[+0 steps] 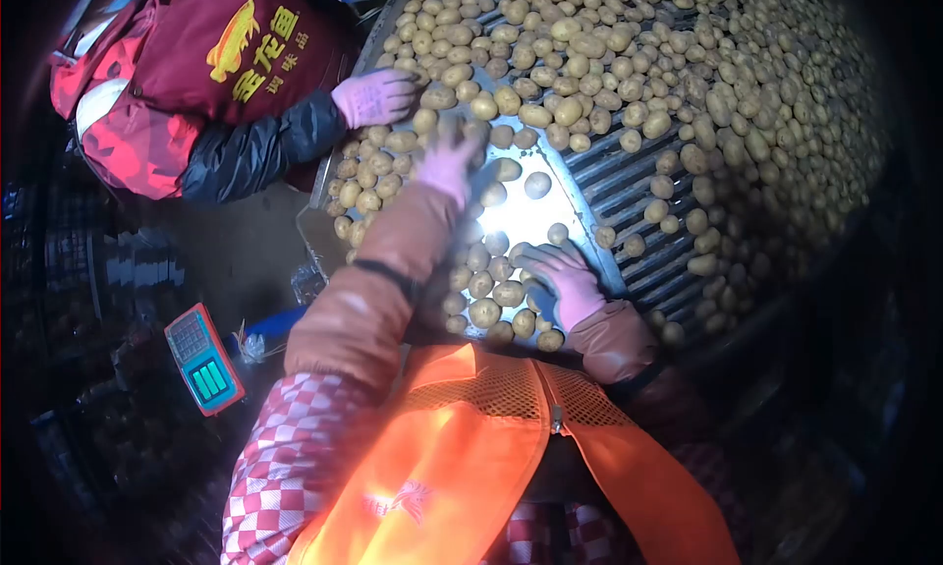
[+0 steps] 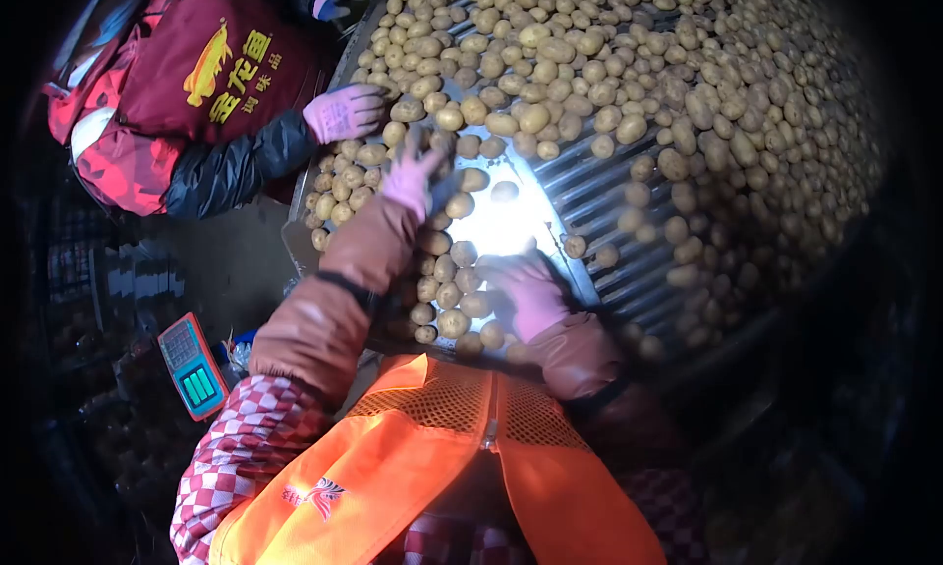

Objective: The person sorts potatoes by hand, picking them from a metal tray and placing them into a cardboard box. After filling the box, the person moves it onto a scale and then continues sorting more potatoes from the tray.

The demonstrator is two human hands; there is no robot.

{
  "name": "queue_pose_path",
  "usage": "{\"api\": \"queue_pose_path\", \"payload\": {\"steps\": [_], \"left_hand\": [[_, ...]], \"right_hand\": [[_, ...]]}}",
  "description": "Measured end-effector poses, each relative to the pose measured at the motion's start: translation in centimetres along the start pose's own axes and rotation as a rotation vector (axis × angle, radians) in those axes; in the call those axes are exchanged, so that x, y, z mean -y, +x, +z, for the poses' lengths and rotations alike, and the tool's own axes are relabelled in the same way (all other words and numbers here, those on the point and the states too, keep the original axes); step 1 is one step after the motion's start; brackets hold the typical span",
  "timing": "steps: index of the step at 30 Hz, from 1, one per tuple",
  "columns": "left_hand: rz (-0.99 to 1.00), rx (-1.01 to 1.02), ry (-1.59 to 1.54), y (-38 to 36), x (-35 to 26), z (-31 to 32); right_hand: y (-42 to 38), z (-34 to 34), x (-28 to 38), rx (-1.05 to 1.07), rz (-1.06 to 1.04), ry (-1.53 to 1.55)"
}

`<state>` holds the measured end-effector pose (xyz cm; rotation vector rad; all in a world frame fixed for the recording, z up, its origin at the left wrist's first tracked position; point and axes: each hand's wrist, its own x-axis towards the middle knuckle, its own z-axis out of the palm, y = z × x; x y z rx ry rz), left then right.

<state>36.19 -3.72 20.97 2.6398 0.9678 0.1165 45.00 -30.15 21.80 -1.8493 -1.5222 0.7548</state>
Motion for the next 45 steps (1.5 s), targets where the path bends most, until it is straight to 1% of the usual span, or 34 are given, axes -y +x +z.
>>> {"api": "queue_pose_path", "payload": {"steps": [1, 2, 3, 4, 5, 7, 8, 11, 12, 13, 14, 15, 17, 18, 19, 20, 21, 22, 24, 25, 27, 30, 31, 33, 34, 36, 37, 38, 39, 42, 43, 44, 45], "left_hand": [[0.172, -0.025, 0.154, -2.4, 1.0, 2.5], [0.279, -0.048, 0.182, -4.7, 1.2, 2.9], [0.242, -0.066, 0.056, -7.1, 0.4, 2.7], [0.203, -0.073, 0.015, -8.8, 0.4, 2.1], [0.163, -0.078, -0.029, -9.8, 0.6, 1.5], [-0.076, 0.019, 0.006, -10.7, 0.3, -0.2], [-0.170, -0.069, -0.012, -11.0, 0.4, -0.2], [0.021, -0.088, -0.012, -13.1, -2.0, -0.2], [0.192, 0.151, 0.179, -13.6, -2.0, 1.0], [0.411, 0.038, 0.157, -15.2, -1.9, 0.7], [0.392, 0.072, 0.104, -15.7, -1.2, 0.1], [0.378, 0.104, 0.053, -16.1, -0.1, -0.6], [0.148, -0.054, -0.117, -17.6, 2.0, -0.3], [0.096, -0.045, -0.007, -18.5, 2.5, -1.1], [0.062, -0.040, 0.049, -19.1, 2.8, -1.9], [-0.040, -0.107, 0.023, -19.5, 3.5, -1.5], [-0.140, -0.172, -0.001, -19.8, 4.0, -1.0], [-0.135, -0.182, -0.004, -20.3, 4.2, -0.3], [-0.113, -0.200, -0.017, -19.2, 0.8, -1.9], [0.020, -0.119, -0.138, -19.1, -0.1, -0.6], [0.441, 0.154, 0.144, -19.4, -1.7, 0.8], [0.392, 0.078, -0.135, -19.0, 0.5, 0.7], [0.335, 0.027, -0.165, -19.7, 1.4, 0.0], [0.372, -0.119, -0.176, -19.8, 3.2, -0.4], [0.305, -0.096, -0.189, -19.6, 3.9, -0.6], [0.176, -0.043, -0.214, -18.7, 4.1, -1.7], [-0.006, 0.010, -0.331, -18.2, 4.0, -2.2], [-0.083, -0.034, -0.283, -17.4, 4.1, -2.6], [-0.158, -0.078, -0.235, -16.3, 4.2, -2.9], [0.006, -0.277, -0.258, -11.5, 4.1, -3.7], [0.035, -0.313, -0.254, -10.0, 3.9, -3.5], [-0.041, -0.133, -0.339, -7.8, 2.8, -4.7], [0.047, -0.248, -0.264, -5.8, 2.8, -3.6]], "right_hand": [[-0.3, -0.5, -0.5, -0.036, 0.041, 0.126], [-0.7, -0.4, -1.6, -0.157, 0.032, 0.057], [-1.2, 0.1, -2.5, -0.272, 0.080, 0.220], [-1.8, 0.3, -3.8, -0.316, 0.116, 0.206], [-2.0, -0.2, -3.6, -0.342, 0.151, 0.245], [-2.6, -1.3, -3.1, -0.399, 0.219, 0.324], [-2.6, -1.7, -2.3, -0.402, 0.236, 0.304], [-2.4, -0.9, -2.2, -0.377, 0.217, 0.217], [-2.2, -0.7, -2.1, -0.351, 0.184, 0.126], [-2.2, -0.7, -2.0, -0.334, 0.148, 0.051], [-2.1, -0.8, -1.9, -0.319, 0.111, -0.023], [-2.3, -0.9, -2.0, -0.381, 0.155, 0.169], [-3.7, -1.2, -2.7, -0.489, 0.256, 0.557], [-4.2, -1.7, -3.4, -0.497, 0.181, 0.349], [-4.5, -2.5, -3.9, -0.582, 0.440, 0.661], [-4.2, -4.4, -2.6, -0.654, 0.705, 0.973], [-5.0, -3.7, -3.5, -0.553, 0.675, 0.782], [-5.8, -3.0, -4.4, -0.464, 0.639, 0.578], [-6.6, -0.4, -5.6, -0.287, 0.541, 0.135], [-6.9, 0.9, -5.9, -0.178, 0.480, -0.114], [-3.7, 0.4, 2.4, 0.103, 0.551, -0.291], [-3.4, 0.0, 1.4, 0.153, 0.292, 0.011], [-3.6, -0.5, 0.9, 0.115, 0.328, 0.164], [-4.1, -1.6, -0.1, 0.038, 0.399, 0.474], [-4.4, -0.9, -1.8, -0.085, 0.424, 0.571], [-4.4, -1.6, -3.3, -0.174, 0.561, 0.737], [-4.5, -1.6, -3.8, -0.221, 0.630, 0.818], [-4.7, -1.5, -3.4, -0.240, 0.519, 0.728], [-4.6, -1.3, -3.2, -0.234, 0.516, 0.719], [-4.3, -0.6, -2.9, -0.207, 0.497, 0.710], [-4.0, -0.2, -3.0, -0.191, 0.481, 0.722], [-3.7, -0.1, -2.8, -0.168, 0.463, 0.708], [-3.4, 0.0, -2.7, -0.144, 0.445, 0.695]]}}
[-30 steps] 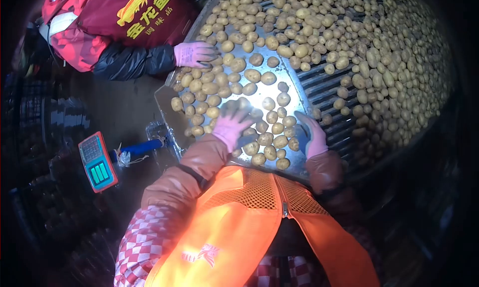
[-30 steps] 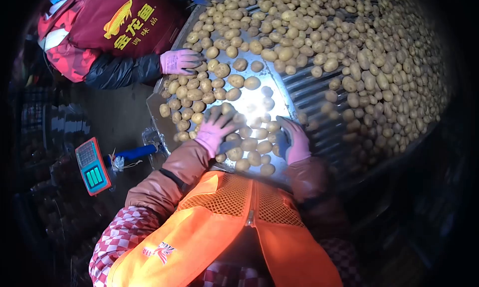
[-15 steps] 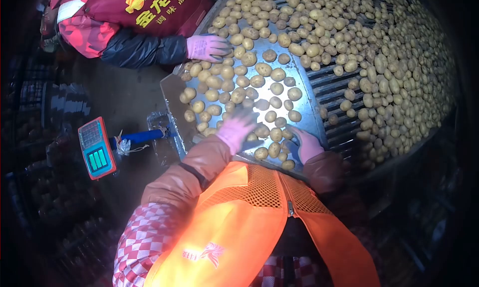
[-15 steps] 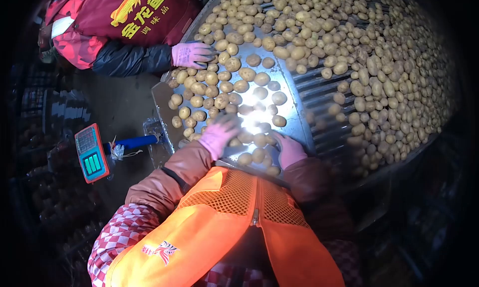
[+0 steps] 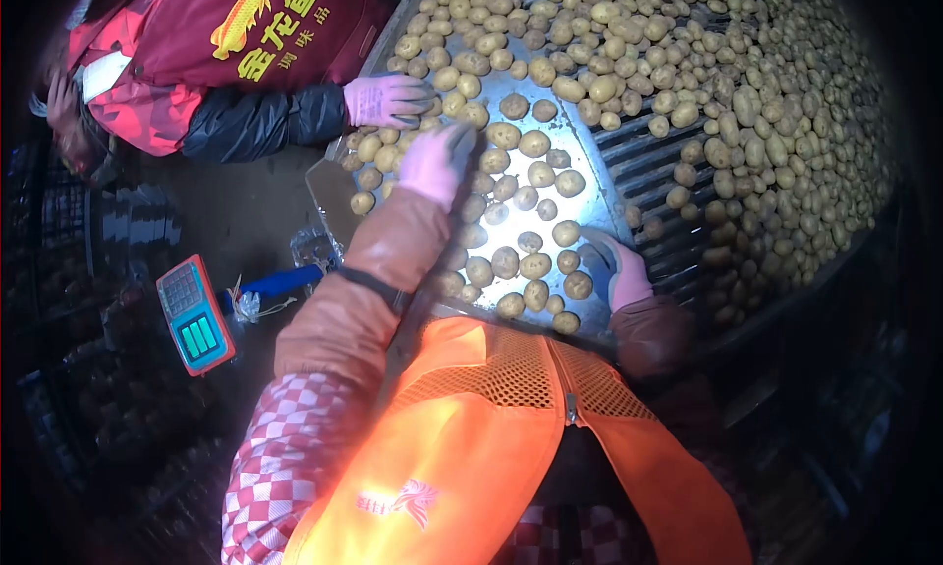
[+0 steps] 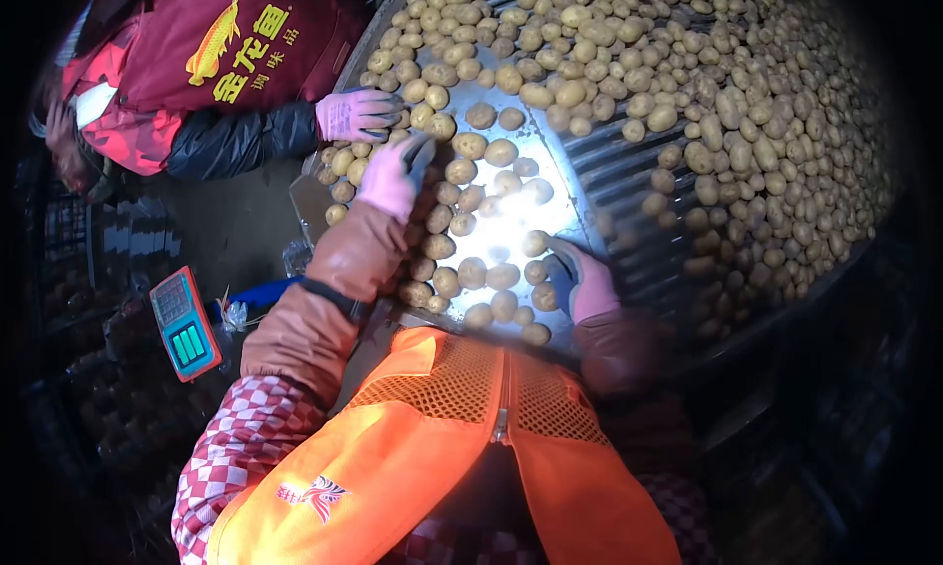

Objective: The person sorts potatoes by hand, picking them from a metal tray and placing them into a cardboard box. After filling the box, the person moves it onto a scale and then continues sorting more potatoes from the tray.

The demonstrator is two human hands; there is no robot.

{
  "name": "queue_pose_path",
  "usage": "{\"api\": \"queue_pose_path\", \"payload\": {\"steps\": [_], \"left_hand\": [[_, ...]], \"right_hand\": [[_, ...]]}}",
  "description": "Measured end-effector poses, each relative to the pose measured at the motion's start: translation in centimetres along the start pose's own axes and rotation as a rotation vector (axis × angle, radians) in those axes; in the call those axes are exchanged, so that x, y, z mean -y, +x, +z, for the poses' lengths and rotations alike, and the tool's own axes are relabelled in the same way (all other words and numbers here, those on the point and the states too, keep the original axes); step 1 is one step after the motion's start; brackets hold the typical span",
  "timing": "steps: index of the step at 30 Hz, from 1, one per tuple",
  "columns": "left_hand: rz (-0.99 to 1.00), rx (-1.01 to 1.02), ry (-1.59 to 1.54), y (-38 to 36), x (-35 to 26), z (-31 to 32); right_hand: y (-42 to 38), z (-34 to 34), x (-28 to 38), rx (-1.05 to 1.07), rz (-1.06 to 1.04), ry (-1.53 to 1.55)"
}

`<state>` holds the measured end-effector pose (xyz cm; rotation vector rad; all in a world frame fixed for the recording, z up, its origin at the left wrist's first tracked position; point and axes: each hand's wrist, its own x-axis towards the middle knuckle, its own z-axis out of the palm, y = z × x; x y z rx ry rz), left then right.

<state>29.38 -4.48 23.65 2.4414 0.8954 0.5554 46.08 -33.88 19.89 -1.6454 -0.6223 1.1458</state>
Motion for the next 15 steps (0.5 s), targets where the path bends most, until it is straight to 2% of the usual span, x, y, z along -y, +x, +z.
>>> {"api": "queue_pose_path", "payload": {"steps": [1, 2, 4, 6, 8, 10, 12, 14, 15], "left_hand": [[0.009, 0.074, -0.021, 2.2, 0.5, 1.2], [-0.060, 0.029, -0.007, 3.4, 0.7, 3.1], [-0.155, 0.193, 0.103, 6.5, -3.2, 2.7], [-0.175, 0.455, 0.215, 8.5, -1.9, 6.5], [-0.123, 0.401, 0.214, 9.3, 1.0, 9.9], [-0.263, 0.425, 0.085, 8.9, -2.6, 6.5], [-0.336, 0.406, -0.024, 6.9, -6.8, 3.3], [-0.150, 0.543, -0.264, 3.2, -8.6, 2.7], [-0.144, 0.506, -0.299, 2.9, -7.5, 3.3]], "right_hand": [[0.1, 0.2, 0.5, 0.027, -0.009, -0.044], [0.2, 0.3, 0.6, 0.031, -0.032, -0.071], [0.5, 0.5, 0.9, 0.037, -0.079, -0.124], [0.7, 0.8, 0.6, 0.020, -0.146, -0.096], [0.7, 1.0, 1.1, 0.032, -0.113, -0.009], [0.9, 1.0, 1.1, 0.038, -0.050, 0.059], [1.5, 1.3, 4.3, -0.083, 0.113, 0.373], [1.3, 2.1, 7.0, -0.194, 0.289, 0.688], [1.2, 1.9, 5.2, -0.114, 0.211, 0.842]]}}
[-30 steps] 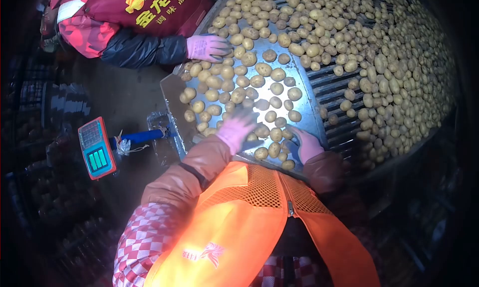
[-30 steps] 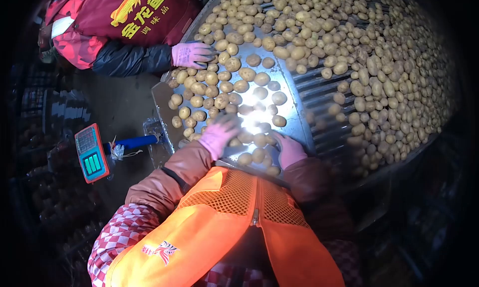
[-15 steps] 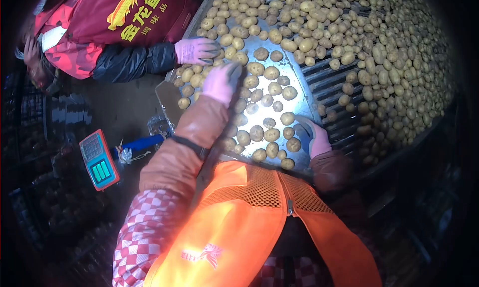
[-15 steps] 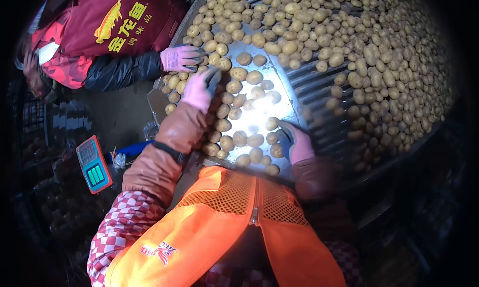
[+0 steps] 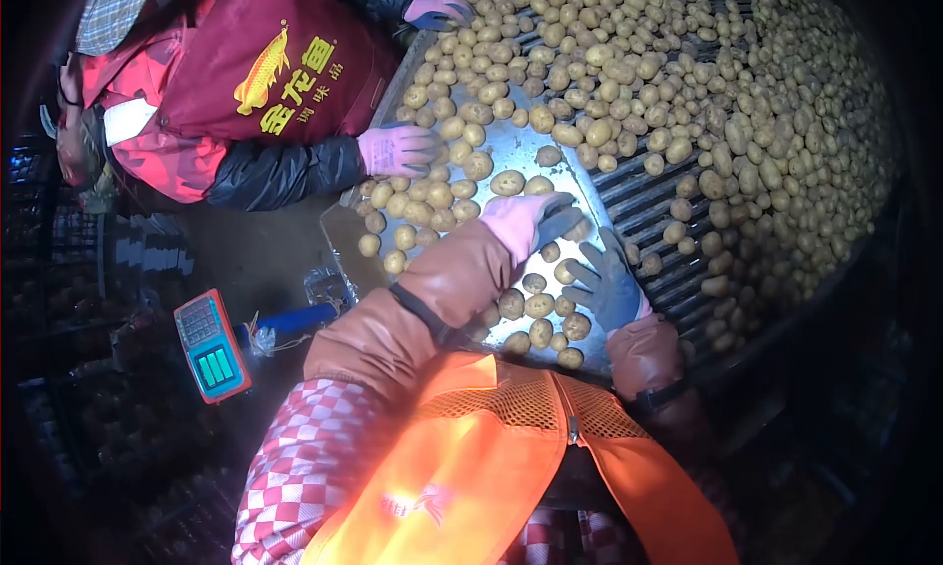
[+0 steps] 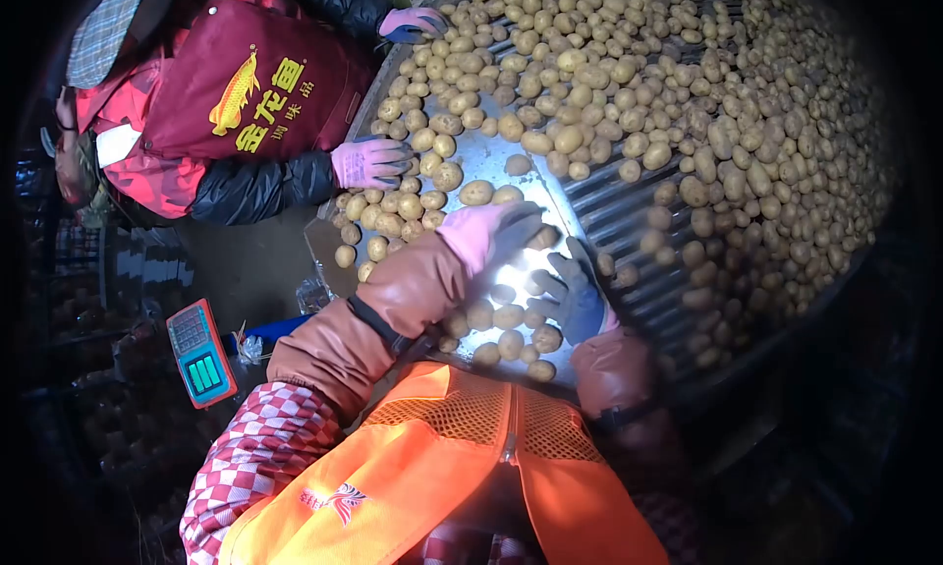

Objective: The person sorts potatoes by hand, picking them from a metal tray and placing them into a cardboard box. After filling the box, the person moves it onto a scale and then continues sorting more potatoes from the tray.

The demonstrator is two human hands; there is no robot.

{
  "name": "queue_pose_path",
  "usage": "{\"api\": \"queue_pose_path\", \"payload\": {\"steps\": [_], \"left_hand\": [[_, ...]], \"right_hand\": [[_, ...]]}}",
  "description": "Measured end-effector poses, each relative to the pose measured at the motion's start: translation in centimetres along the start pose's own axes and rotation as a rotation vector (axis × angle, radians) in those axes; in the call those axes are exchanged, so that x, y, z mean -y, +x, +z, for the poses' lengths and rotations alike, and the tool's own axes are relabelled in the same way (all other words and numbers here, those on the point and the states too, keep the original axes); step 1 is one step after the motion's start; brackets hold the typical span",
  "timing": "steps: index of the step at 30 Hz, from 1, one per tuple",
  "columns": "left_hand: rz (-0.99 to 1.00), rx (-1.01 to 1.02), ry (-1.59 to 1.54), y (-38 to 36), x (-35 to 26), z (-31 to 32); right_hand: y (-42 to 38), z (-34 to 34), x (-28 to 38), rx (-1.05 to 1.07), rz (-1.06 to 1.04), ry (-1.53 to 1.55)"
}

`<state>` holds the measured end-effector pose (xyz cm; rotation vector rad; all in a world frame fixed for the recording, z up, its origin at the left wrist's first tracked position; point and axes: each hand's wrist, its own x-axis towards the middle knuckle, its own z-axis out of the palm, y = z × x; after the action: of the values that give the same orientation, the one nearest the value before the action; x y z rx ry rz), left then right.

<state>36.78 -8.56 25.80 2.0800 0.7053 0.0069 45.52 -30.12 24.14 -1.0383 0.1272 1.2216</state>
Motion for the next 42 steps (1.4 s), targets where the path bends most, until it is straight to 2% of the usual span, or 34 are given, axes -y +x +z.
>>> {"api": "queue_pose_path", "payload": {"steps": [1, 3, 4, 5, 6, 7, 8, 9, 10, 11, 13, 15, 19, 21, 22, 23, 24, 25, 26, 27, 30, 32, 33, 34, 36, 38, 40, 41, 42], "left_hand": [[0.022, -0.031, -0.036, 0.3, 2.2, 0.7], [0.049, -0.311, 0.263, 0.5, 1.5, -2.0], [-0.046, -0.498, 0.492, 0.8, 2.0, -3.2], [-0.149, -0.594, 0.565, 1.0, 4.1, -3.5], [-0.097, -0.622, 0.722, 0.9, 6.4, -1.9], [-0.082, -0.548, 0.744, 0.2, 6.2, -1.0], [-0.065, -0.474, 0.762, -0.5, 6.0, -0.2], [-0.083, -0.293, 0.643, -1.9, 4.3, 0.3], [0.046, -0.304, 0.451, -2.0, 6.9, 2.1], [0.037, -0.184, 0.339, -3.3, 5.4, 1.5], [-0.088, -0.026, 0.172, -3.8, 1.5, -1.4], [-0.064, -0.282, 0.246, -1.0, 1.8, -3.0], [-0.166, -0.430, 0.322, 8.3, 5.3, -7.9], [-0.152, -0.380, 0.487, 13.1, 10.5, -7.2], [-0.213, -0.302, 0.507, 14.2, 11.2, -7.2], [-0.272, -0.218, 0.533, 15.1, 11.7, -7.3], [-0.256, -0.238, 0.506, 16.1, 13.7, -7.4], [-0.243, -0.246, 0.479, 16.8, 15.6, -6.6], [-0.258, -0.111, 0.576, 15.9, 13.3, -6.7], [-0.269, 0.019, 0.680, 14.4, 10.8, -7.2], [-0.199, 0.024, 0.611, 12.7, 10.2, -6.9], [-0.180, -0.141, 0.510, 10.4, 9.2, -5.7], [-0.168, -0.220, 0.452, 9.3, 8.9, -4.8], [-0.105, -0.142, -0.145, 9.7, 12.4, -3.1], [-0.099, 0.176, -0.893, 7.3, 12.1, 1.0], [-0.125, 0.417, -1.033, 1.5, 3.5, 3.8], [-0.060, 0.436, -1.030, -3.9, -4.1, 7.0], [-0.026, 0.428, -1.029, -5.9, -5.9, 8.5], [-0.083, 0.559, -1.087, -6.3, -5.8, 9.4]], "right_hand": [[1.1, -1.6, -1.0, 0.029, 0.018, -0.034], [2.5, -2.7, -1.5, 0.078, 0.049, -0.105], [1.8, -2.3, -1.1, 0.059, 0.106, -0.103], [1.2, -1.7, -0.8, 0.018, 0.129, -0.139], [0.5, -1.4, -0.7, -0.021, 0.152, -0.176], [0.1, -1.2, -0.6, -0.057, 0.175, -0.213], [0.3, -2.1, -1.2, 0.066, 0.042, -0.325], [0.1, -2.1, -1.3, 0.174, -0.103, -0.422], [-0.4, -2.3, -0.7, 0.153, 0.040, -0.273], [-1.0, -1.8, 0.2, 0.131, 0.178, -0.124], [-1.8, -1.7, 0.4, 0.137, 0.117, -0.153], [-2.5, -2.2, 0.3, 0.122, 0.047, -0.269], [-3.3, -4.1, -0.1, 0.006, 0.111, -0.096], [-4.1, -5.0, 0.0, -0.015, 0.117, -0.032], [-4.0, -6.3, -0.3, -0.013, 0.123, 0.012], [-4.0, -7.0, -0.6, -0.006, -0.023, -0.139], [-4.2, -7.1, -0.9, -0.008, -0.162, -0.288], [-4.5, -7.5, -1.0, -0.023, -0.142, -0.123], [-4.8, -7.6, -0.9, -0.041, -0.126, 0.042], [-4.7, -7.3, -0.3, -0.045, 0.016, 0.530], [-5.5, -6.1, 0.2, -0.035, -0.271, 0.123], [-5.2, -7.8, -0.4, -0.077, -0.490, -0.517], [-5.4, -8.6, -0.5, -0.092, -0.545, -0.637], [-5.6, -9.1, -0.6, -0.069, -0.512, -0.541], [-6.9, -10.4, -0.9, -0.024, -0.420, -0.234], [-9.0, -11.8, -1.7, -0.029, -0.352, 0.079], [-11.8, -14.4, -2.5, -0.040, -0.363, 0.293], [-13.2, -15.3, -2.9, -0.183, -0.444, 0.267], [-14.3, -18.8, -2.8, -0.076, -0.474, 0.309]]}}
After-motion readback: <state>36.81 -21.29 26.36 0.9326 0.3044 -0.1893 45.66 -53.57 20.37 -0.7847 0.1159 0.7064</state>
